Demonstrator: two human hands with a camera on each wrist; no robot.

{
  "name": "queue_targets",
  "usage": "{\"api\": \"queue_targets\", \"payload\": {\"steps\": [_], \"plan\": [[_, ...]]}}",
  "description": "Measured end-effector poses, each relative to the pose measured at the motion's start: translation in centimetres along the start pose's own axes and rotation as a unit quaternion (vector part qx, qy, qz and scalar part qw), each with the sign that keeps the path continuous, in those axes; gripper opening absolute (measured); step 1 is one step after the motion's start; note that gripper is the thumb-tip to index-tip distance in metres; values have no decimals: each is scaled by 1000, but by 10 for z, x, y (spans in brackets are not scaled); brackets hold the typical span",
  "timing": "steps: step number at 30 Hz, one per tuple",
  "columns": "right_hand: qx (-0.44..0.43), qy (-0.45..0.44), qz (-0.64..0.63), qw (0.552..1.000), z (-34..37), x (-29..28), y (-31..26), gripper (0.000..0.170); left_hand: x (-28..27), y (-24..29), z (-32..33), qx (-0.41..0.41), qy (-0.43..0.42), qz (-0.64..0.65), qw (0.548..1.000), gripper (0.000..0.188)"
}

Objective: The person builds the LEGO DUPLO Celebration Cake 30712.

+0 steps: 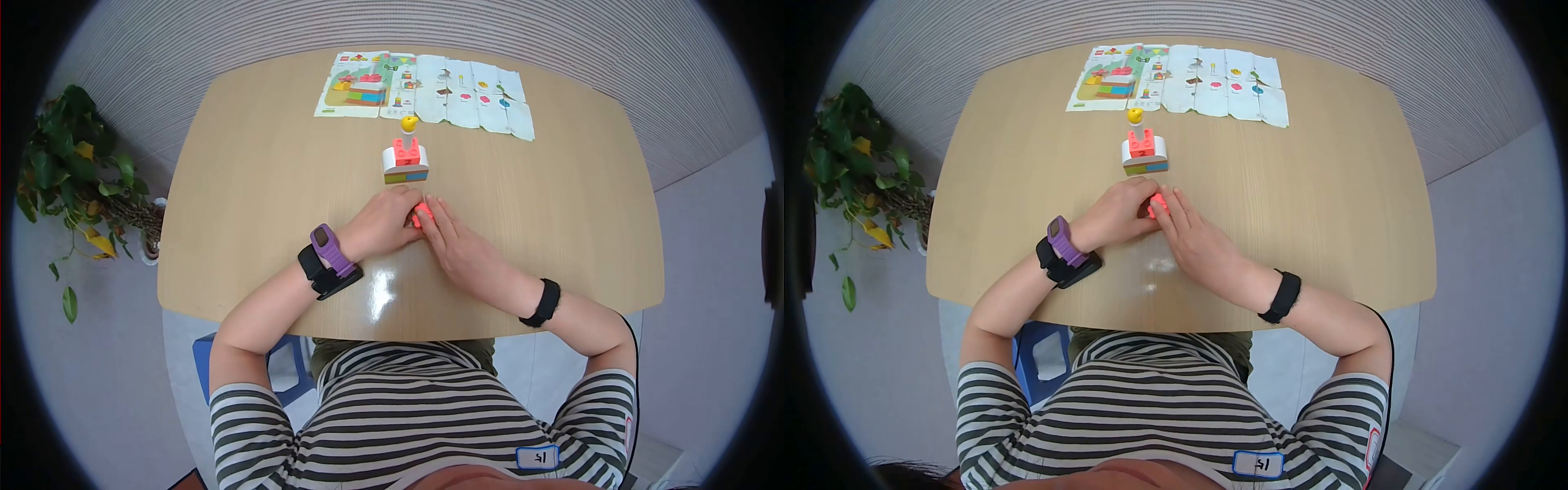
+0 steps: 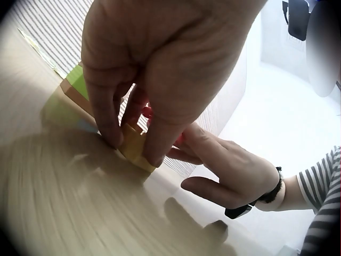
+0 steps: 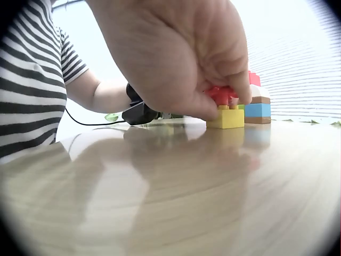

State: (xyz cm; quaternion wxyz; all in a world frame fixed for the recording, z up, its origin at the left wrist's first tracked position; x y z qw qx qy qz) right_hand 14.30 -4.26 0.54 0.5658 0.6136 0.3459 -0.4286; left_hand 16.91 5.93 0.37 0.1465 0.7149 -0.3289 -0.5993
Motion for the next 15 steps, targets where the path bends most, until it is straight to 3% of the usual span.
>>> {"api": "queue_targets", "payload": {"steps": [2,5,9,15], "plan": [[19,1,15,1000,1,-3,1,57,1,-2,0,13,23,0,1000,28],[62,40,-135,988,-2,9,8,58,3,-2,1,-4,4,4,1000,27],[44,15,-114,992,2,5,8,60,7,-1,-1,-30,-45,-1,999,33],[55,5,-117,992,1,8,7,61,8,2,-2,-40,-52,-12,998,36]]}}
Point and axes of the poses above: each hand's wrist, its own z-axis away from the middle knuckle, its own x-axis out of the palm, y = z × x, the point moved 8 cm from there along -z, towards the middle knuckle, and after that the axes turned 2 degrees about -z, right-handed, at the moved point
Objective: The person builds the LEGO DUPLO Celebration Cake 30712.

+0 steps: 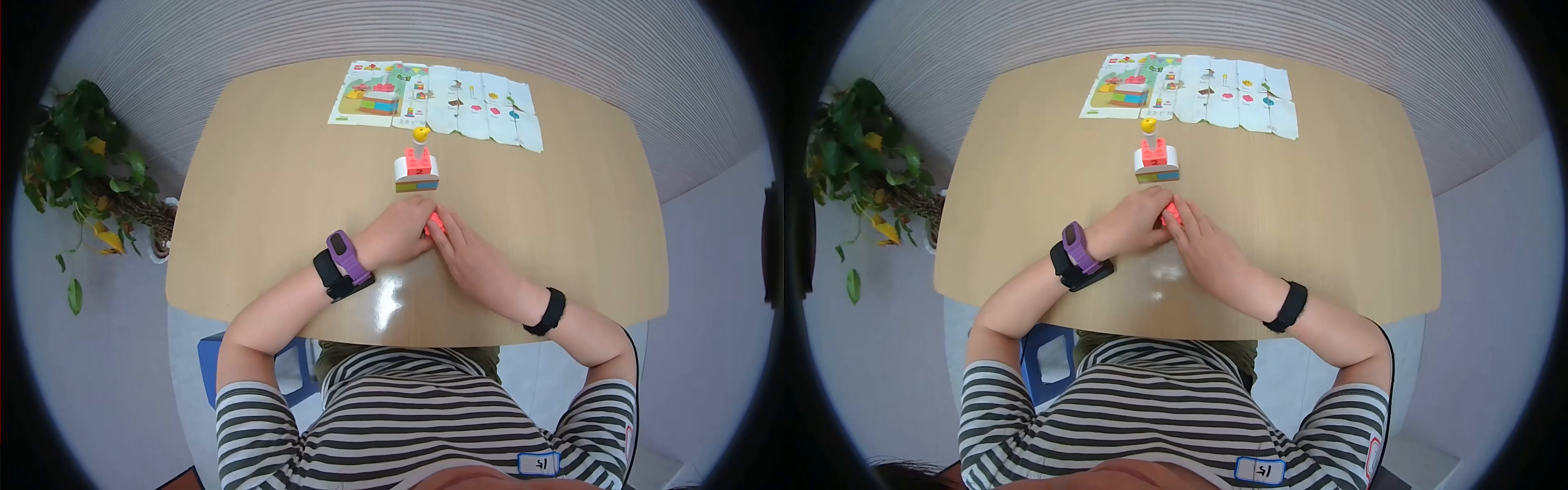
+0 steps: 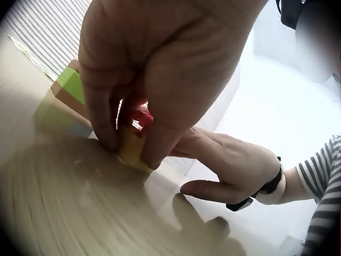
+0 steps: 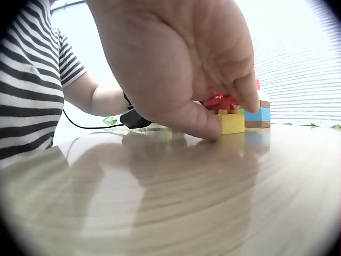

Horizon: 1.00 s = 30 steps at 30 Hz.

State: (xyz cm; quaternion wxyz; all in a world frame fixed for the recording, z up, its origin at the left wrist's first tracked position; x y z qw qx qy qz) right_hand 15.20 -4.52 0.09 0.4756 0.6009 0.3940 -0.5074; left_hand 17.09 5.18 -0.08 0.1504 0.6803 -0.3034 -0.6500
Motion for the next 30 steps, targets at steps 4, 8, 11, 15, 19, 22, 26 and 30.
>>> {"api": "queue_targets", "payload": {"steps": [4,8,11,15,19,22,26,30], "plan": [[14,25,-56,998,0,2,3,59,-2,6,-1,4,18,-12,1000,36],[27,-21,-237,971,-5,-3,17,55,-1,1,4,29,36,-18,999,32],[1,12,-187,982,-2,-19,39,56,-22,-13,25,5,11,-54,998,34],[117,34,-283,951,-24,-17,86,57,-67,-61,48,-120,25,-106,987,37],[99,145,-343,923,-66,-4,106,56,-82,-75,39,-115,41,-123,985,36],[110,28,-356,928,-92,0,102,52,-76,-70,26,-114,33,-139,983,33],[125,27,-339,932,-89,9,113,45,-71,-70,15,-95,27,-151,984,31],[180,30,-350,919,-70,20,138,44,-68,-72,-2,-96,40,-148,983,30]]}}
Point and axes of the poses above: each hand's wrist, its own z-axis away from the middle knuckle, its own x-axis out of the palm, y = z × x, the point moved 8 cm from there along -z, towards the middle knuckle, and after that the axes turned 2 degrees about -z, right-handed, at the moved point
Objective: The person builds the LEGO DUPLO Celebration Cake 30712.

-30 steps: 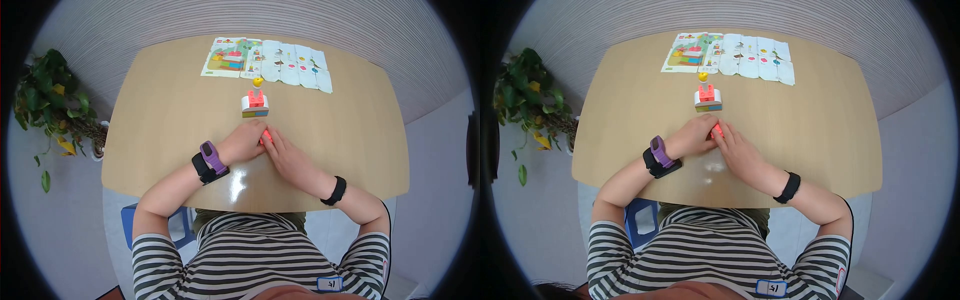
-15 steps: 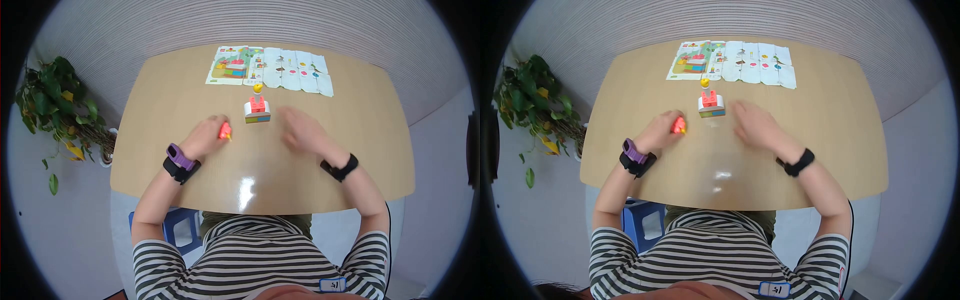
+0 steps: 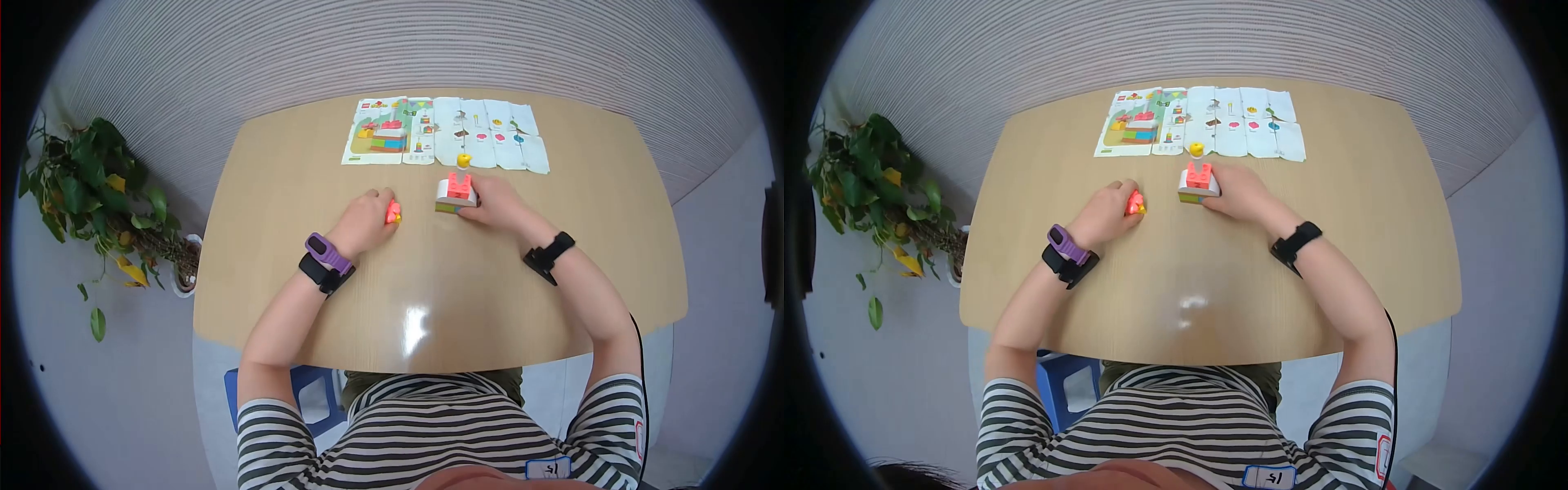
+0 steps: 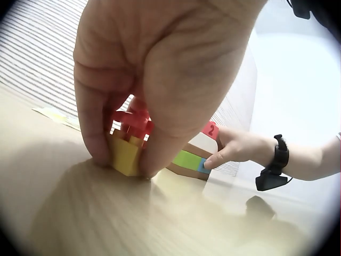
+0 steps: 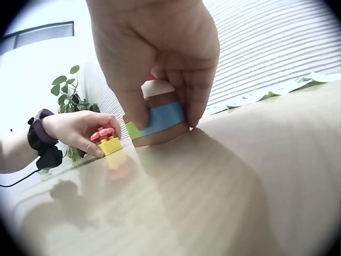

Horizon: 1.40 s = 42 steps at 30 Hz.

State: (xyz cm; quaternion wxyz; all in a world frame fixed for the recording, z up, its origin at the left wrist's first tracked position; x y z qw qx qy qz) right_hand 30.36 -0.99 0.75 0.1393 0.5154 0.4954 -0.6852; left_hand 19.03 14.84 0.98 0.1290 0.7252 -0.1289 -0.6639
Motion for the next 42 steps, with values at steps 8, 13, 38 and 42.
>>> {"api": "queue_targets", "payload": {"steps": [8,13,38,42], "plan": [[3,1,21,1000,8,-1,1,40,9,8,-11,4,-7,-5,1000,27],[-5,5,29,1000,8,-1,0,42,11,7,-10,2,-3,-9,1000,27],[331,-253,11,909,506,284,128,29,-7,35,80,-38,-99,-57,993,48],[371,-261,89,887,500,282,124,27,-4,35,83,-32,-108,-74,991,46]]}}
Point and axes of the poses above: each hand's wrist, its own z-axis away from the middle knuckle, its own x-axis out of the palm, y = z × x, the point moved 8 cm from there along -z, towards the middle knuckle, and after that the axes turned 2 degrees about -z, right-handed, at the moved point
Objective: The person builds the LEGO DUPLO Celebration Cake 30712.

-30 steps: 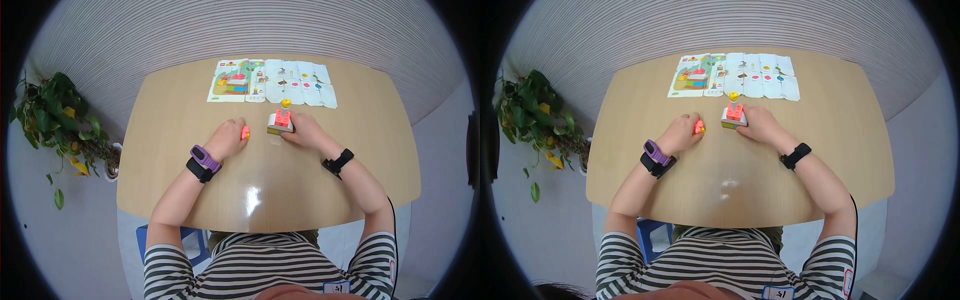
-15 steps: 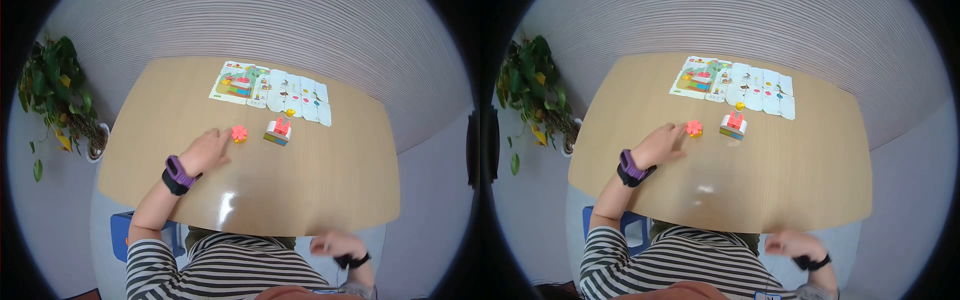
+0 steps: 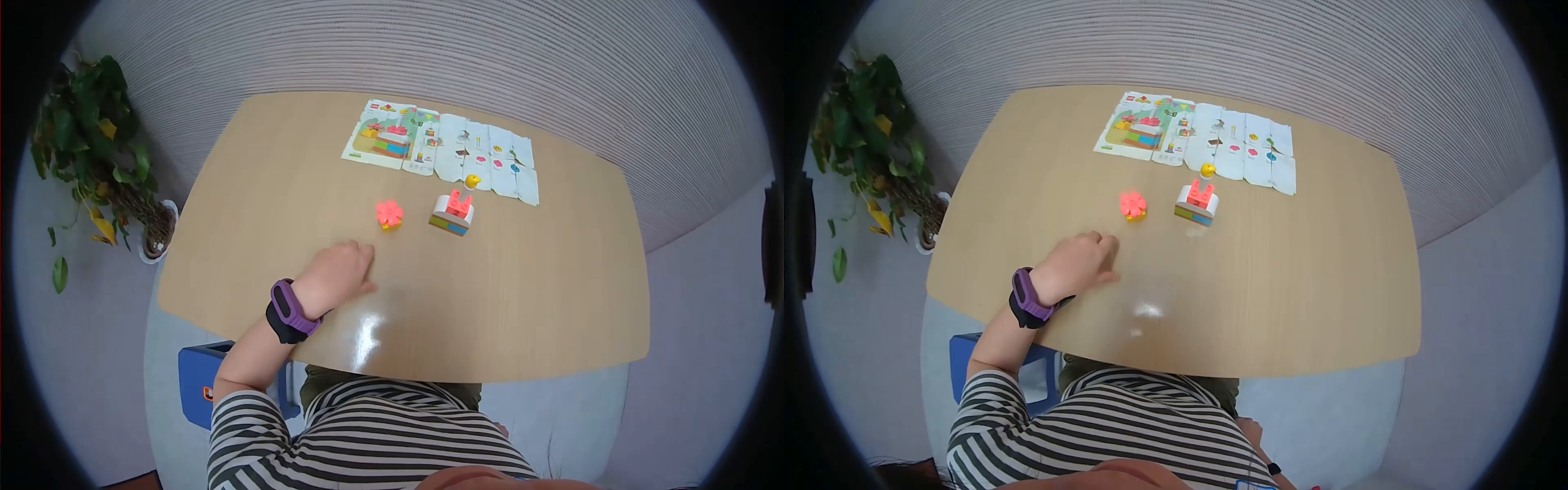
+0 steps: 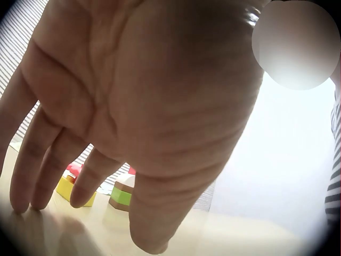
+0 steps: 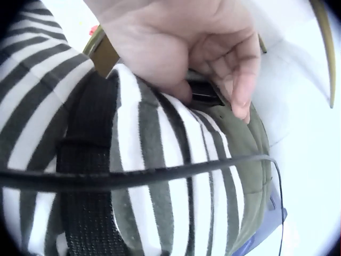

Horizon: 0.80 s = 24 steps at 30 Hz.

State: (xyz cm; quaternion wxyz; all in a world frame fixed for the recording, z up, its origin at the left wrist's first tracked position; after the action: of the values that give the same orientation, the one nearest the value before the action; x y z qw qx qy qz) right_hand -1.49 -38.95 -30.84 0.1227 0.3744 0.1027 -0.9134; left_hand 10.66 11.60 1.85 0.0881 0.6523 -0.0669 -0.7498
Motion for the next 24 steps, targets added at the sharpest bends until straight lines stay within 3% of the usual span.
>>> {"api": "queue_targets", "payload": {"steps": [3,7,21,23,24], "plan": [[-63,61,-79,993,-17,18,-5,27,4,1,2,8,1,-10,1000,47],[-57,42,-81,994,-17,30,-3,29,10,3,4,38,22,-33,998,49],[-109,146,-110,977,27,-56,-67,39,6,7,-1,34,18,-16,999,44],[-109,160,-114,974,18,-76,-68,32,7,8,-1,31,15,-16,999,45],[-106,177,-55,977,20,-84,-74,27,7,8,-1,33,14,-18,999,45]]}}
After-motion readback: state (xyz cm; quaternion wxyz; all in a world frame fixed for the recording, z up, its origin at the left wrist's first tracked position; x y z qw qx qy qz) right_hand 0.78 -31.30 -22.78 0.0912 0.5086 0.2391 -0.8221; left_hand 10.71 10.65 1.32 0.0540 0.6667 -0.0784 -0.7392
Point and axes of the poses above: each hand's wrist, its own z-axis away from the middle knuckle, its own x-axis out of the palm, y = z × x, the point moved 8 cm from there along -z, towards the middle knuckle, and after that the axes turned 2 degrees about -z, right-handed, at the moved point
